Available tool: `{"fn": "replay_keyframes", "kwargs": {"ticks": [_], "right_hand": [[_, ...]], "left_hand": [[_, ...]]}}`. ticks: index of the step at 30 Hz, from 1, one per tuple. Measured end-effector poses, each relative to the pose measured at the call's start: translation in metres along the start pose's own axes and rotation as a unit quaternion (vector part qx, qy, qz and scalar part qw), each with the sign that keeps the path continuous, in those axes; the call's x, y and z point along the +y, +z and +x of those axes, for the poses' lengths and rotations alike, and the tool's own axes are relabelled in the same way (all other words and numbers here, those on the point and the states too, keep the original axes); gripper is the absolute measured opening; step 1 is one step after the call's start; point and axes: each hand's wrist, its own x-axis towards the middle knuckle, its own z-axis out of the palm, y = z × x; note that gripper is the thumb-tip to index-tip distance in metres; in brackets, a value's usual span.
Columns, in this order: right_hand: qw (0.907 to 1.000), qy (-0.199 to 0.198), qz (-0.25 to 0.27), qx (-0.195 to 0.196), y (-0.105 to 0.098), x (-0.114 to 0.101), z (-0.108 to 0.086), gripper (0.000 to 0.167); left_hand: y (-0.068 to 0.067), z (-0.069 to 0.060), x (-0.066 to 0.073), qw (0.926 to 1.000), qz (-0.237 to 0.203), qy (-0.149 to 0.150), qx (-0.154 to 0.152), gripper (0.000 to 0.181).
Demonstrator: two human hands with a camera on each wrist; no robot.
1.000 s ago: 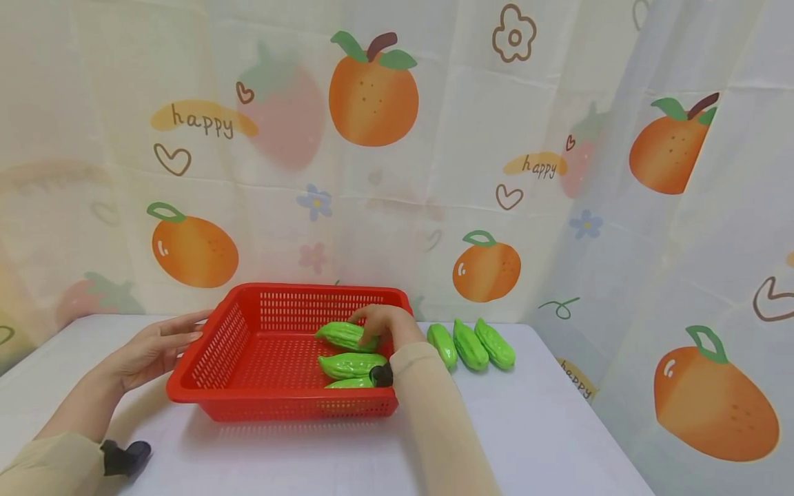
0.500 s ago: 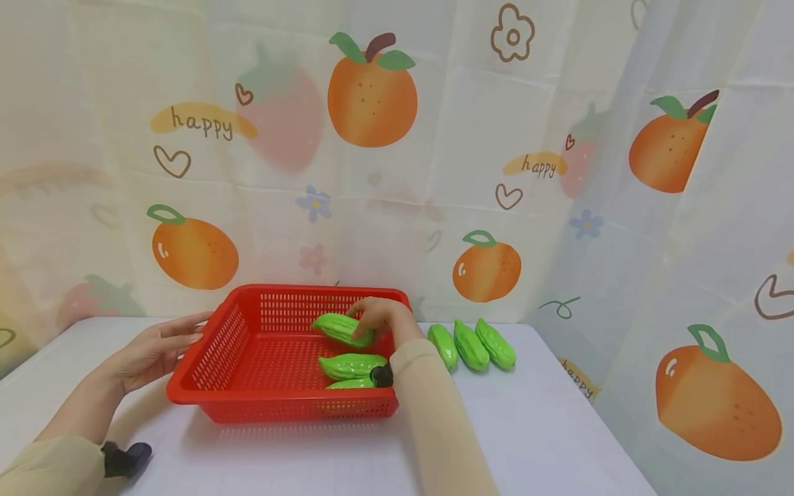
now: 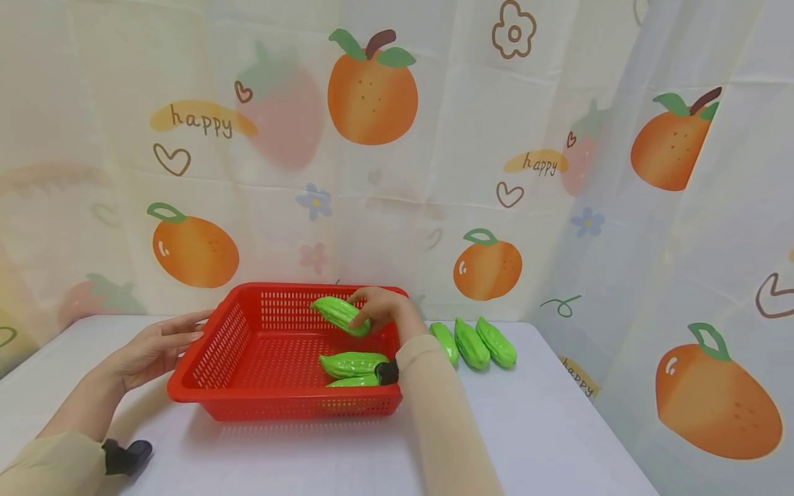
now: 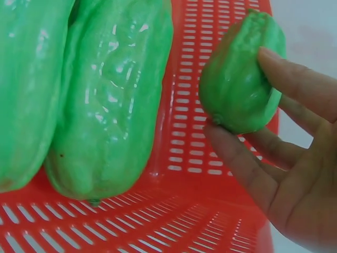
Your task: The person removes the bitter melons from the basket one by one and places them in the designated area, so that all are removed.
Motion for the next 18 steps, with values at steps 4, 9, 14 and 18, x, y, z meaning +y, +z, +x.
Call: {"fn": "replay_keyframes", "kwargs": {"ticks": [4, 9, 14, 18], "right_hand": [[0.9998, -0.009, 0.018, 0.008, -0.003, -0.001, 0.001, 0.061], [0.9988, -0.03, 0.035, 0.015, -0.007, -0.007, -0.002, 0.063], [0.9977, -0.043, 0.046, 0.026, -0.011, -0.012, -0.003, 0.06], [0.9968, -0.049, 0.052, 0.037, -0.015, -0.016, -0.006, 0.061]], "left_hand": [[0.0, 0.0, 0.0, 1.0, 0.001, 0.001, -0.002, 0.043], [-0.001, 0.001, 0.0, 1.0, 0.004, 0.002, -0.002, 0.042], [-0.001, 0.001, -0.001, 1.0, 0.002, 0.003, -0.001, 0.042], [-0.001, 0.001, -0.001, 1.0, 0.002, 0.001, 0.002, 0.042]]}}
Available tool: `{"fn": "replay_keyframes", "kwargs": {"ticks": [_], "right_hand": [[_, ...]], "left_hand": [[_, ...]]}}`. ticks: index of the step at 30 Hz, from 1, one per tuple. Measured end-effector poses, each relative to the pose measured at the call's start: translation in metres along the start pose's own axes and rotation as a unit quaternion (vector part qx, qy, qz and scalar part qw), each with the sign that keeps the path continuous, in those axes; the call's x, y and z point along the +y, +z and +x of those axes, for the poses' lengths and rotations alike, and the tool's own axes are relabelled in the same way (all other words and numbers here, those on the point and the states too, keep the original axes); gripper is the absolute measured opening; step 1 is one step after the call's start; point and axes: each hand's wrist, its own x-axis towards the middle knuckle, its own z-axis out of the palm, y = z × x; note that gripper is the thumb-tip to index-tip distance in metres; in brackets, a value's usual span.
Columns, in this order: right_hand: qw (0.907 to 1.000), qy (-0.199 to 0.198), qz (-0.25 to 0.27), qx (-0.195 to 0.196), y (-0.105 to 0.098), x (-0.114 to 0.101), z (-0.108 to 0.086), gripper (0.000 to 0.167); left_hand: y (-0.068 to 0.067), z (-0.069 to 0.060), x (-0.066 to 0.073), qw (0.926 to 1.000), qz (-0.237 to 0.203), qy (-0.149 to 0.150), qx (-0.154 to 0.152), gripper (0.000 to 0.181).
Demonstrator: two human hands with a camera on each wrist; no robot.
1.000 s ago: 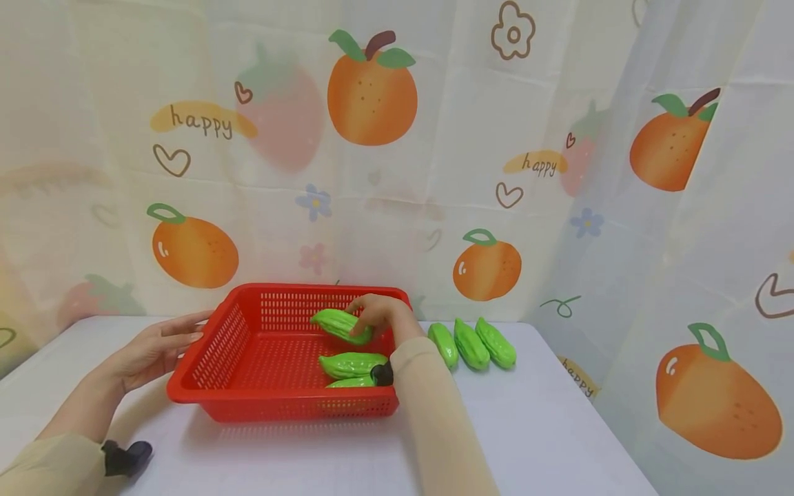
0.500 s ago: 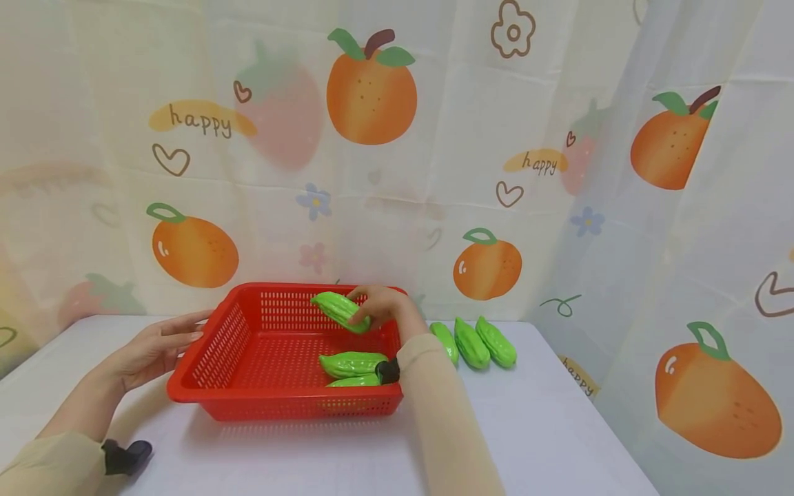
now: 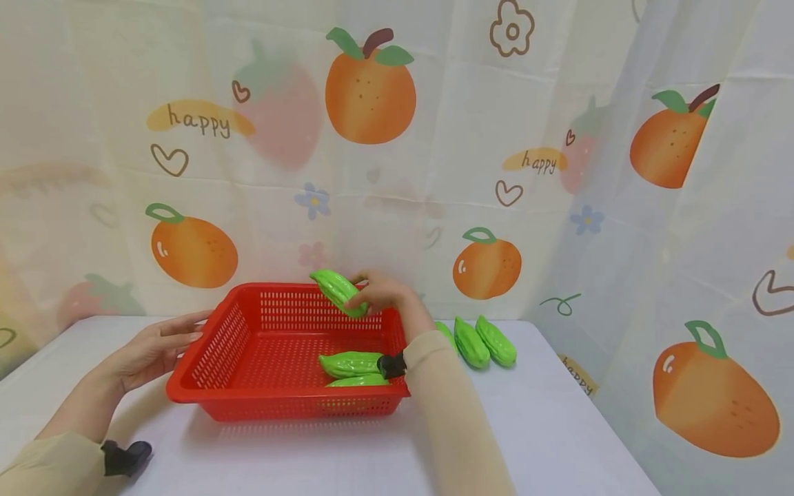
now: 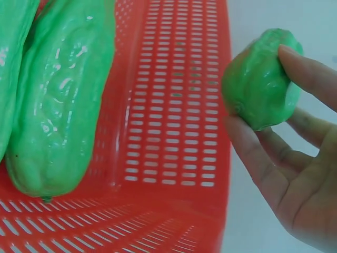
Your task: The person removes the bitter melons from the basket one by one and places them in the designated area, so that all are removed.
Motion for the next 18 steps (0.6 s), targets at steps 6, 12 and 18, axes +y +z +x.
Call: {"fn": "replay_keyframes", "kwargs": {"ticks": [6, 12, 18], "right_hand": [[0.9996, -0.004, 0.004, 0.026, -0.007, -0.005, -0.009, 0.063], [0.9984, -0.019, 0.03, 0.043, -0.012, -0.008, -0.019, 0.064], [0.9974, -0.025, 0.037, 0.057, -0.015, -0.01, -0.028, 0.062]], "left_hand": [[0.001, 0.0, 0.001, 1.0, -0.002, 0.0, -0.001, 0.042], [0.002, -0.001, 0.002, 1.0, -0.005, -0.001, -0.004, 0.042], [0.002, -0.001, 0.002, 1.0, -0.001, -0.004, 0.002, 0.041]]}}
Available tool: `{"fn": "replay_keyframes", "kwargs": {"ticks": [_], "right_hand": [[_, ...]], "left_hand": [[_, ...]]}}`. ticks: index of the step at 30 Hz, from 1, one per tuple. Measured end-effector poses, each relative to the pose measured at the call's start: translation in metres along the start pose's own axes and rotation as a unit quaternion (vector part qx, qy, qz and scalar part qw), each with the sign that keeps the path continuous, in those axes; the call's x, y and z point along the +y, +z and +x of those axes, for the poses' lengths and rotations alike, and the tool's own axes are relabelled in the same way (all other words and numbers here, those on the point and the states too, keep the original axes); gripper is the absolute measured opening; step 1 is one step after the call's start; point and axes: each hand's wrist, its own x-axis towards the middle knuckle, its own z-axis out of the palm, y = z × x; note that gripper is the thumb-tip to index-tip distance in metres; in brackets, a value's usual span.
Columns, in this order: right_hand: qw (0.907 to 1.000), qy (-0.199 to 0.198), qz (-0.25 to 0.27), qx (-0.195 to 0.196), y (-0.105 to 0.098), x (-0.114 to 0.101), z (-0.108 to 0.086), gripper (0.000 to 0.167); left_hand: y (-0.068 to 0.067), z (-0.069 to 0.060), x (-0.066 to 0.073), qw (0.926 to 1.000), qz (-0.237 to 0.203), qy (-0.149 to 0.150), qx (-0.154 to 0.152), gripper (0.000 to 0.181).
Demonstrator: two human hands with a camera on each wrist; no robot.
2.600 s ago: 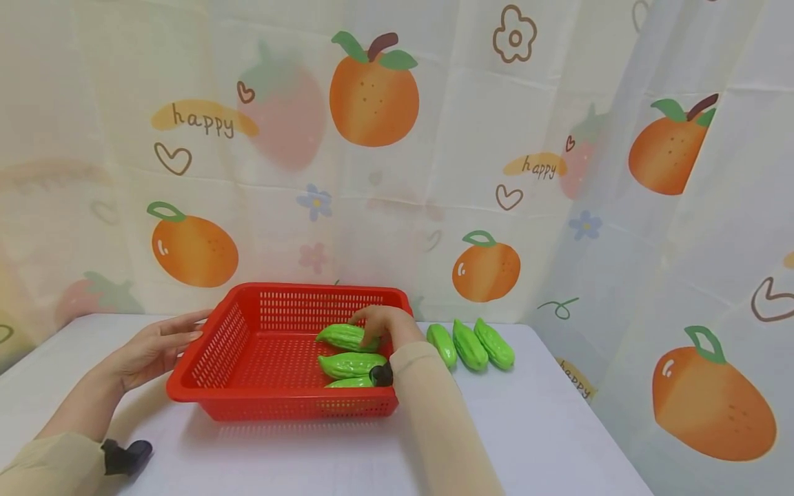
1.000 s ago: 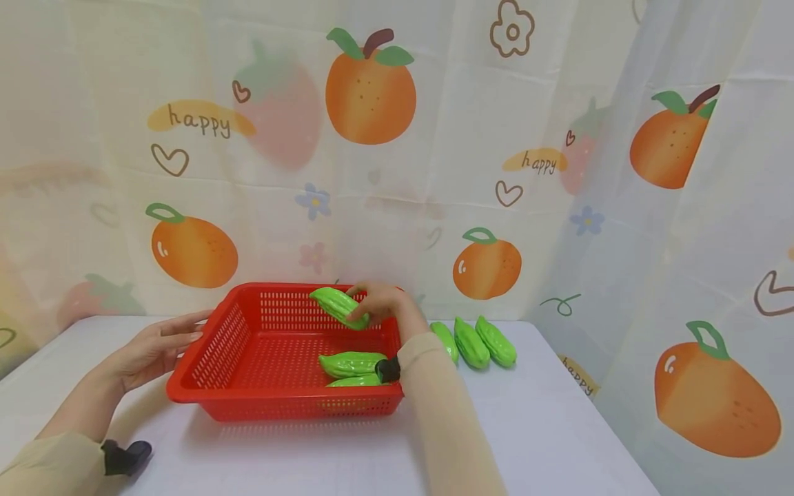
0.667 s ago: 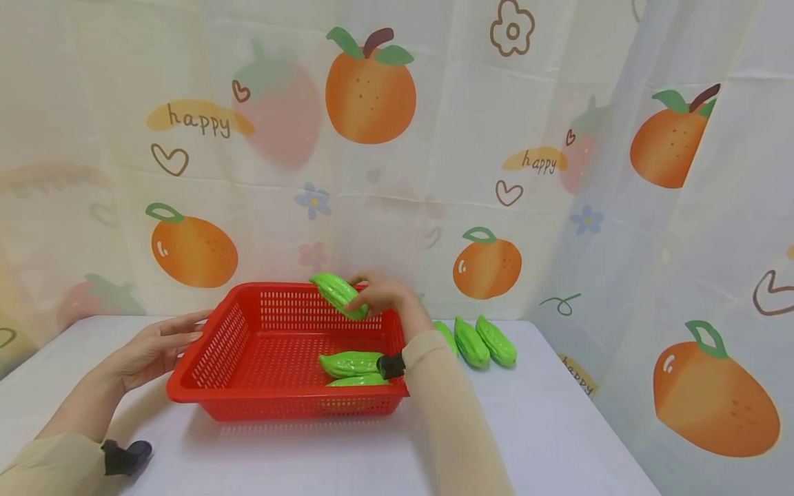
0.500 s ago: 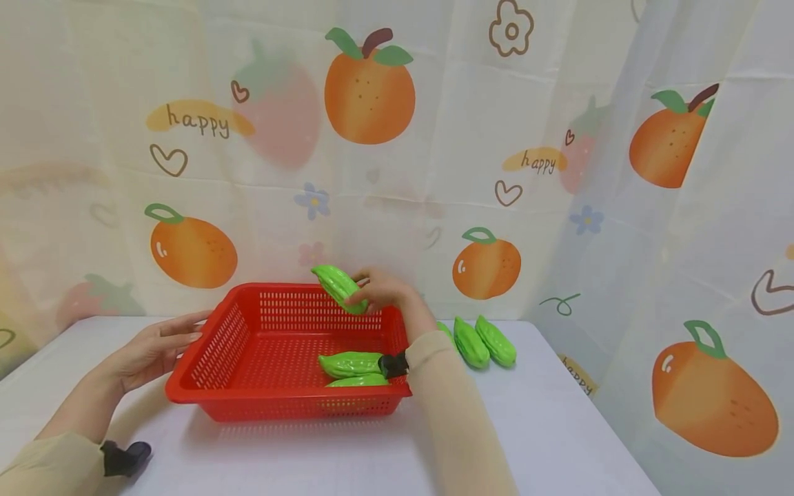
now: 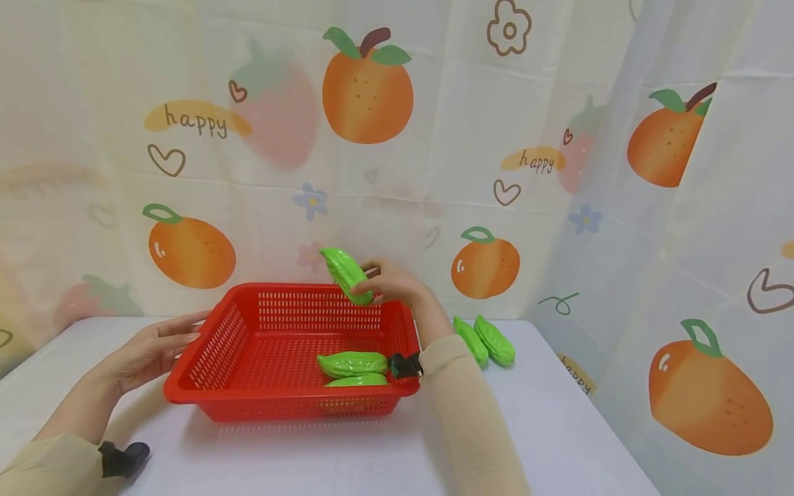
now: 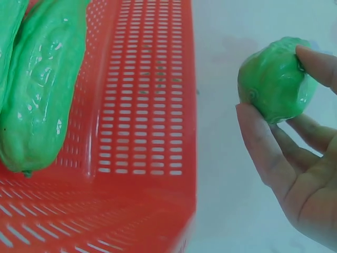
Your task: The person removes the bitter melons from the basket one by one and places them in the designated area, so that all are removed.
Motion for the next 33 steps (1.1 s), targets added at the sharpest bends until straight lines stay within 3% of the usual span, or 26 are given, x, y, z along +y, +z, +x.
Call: {"fn": "replay_keyframes", "kwargs": {"ticks": [16, 33], "right_hand": [[0.9997, -0.017, 0.009, 0.013, -0.013, 0.005, -0.02, 0.058], [0.9977, 0.005, 0.045, 0.05, -0.032, 0.017, -0.05, 0.073]], "left_hand": [[0.0, 0.0, 0.0, 0.9995, -0.013, 0.017, -0.021, 0.041], [0.001, 0.0, 0.001, 0.9997, -0.011, 0.012, -0.017, 0.041]]}}
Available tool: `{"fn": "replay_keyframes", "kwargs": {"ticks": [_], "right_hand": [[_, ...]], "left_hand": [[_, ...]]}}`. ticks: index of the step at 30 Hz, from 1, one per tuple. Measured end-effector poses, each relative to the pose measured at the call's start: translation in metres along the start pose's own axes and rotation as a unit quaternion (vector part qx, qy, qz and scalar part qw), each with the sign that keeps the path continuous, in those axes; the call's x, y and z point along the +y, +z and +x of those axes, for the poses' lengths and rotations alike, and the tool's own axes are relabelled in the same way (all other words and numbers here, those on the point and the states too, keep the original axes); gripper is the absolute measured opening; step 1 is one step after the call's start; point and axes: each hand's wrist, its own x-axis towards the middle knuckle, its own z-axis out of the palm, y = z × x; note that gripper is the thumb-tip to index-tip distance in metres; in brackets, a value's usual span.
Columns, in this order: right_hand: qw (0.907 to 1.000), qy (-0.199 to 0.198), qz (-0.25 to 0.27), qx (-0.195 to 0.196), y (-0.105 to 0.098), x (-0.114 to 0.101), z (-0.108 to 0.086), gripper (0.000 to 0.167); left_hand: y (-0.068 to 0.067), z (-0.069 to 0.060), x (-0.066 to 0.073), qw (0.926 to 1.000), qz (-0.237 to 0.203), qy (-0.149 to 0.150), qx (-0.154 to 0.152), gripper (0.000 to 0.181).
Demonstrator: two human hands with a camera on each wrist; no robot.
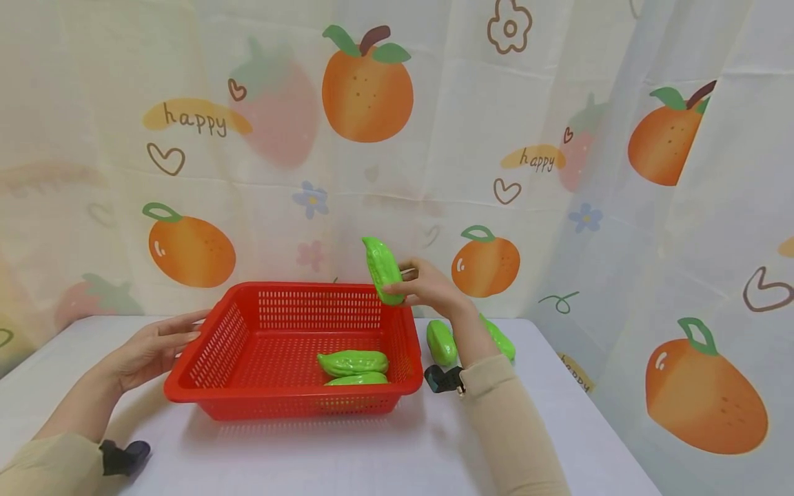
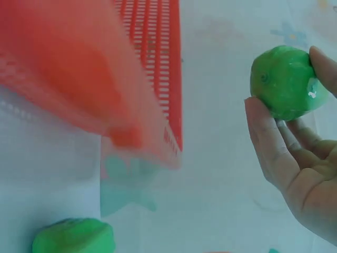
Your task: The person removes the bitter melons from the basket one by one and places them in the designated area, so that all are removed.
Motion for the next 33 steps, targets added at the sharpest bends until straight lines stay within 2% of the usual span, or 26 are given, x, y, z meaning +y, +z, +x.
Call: {"fn": "replay_keyframes", "kwargs": {"ticks": [4, 11, 15, 22, 33], "right_hand": [[0.9998, 0.006, -0.014, 0.009, -0.006, 0.007, -0.005, 0.076], [0.9988, 0.01, -0.041, 0.024, -0.017, 0.017, -0.018, 0.069], [0.9982, 0.012, -0.051, 0.029, -0.025, 0.023, -0.027, 0.074], [0.9993, 0.018, -0.025, 0.023, -0.036, 0.034, -0.041, 0.09], [0.9994, 0.027, -0.02, 0.003, -0.041, 0.051, -0.054, 0.092]], "left_hand": [[0.0, 0.0, -0.001, 1.0, 0.0, 0.0, 0.0, 0.041], [0.001, 0.0, 0.0, 1.0, -0.001, -0.003, 0.003, 0.041], [0.001, 0.0, 0.0, 1.0, 0.0, -0.003, 0.002, 0.041], [0.0, 0.0, 0.0, 1.0, 0.003, -0.006, 0.007, 0.041], [-0.002, 0.0, -0.002, 0.9999, 0.0, -0.005, 0.01, 0.041]]}}
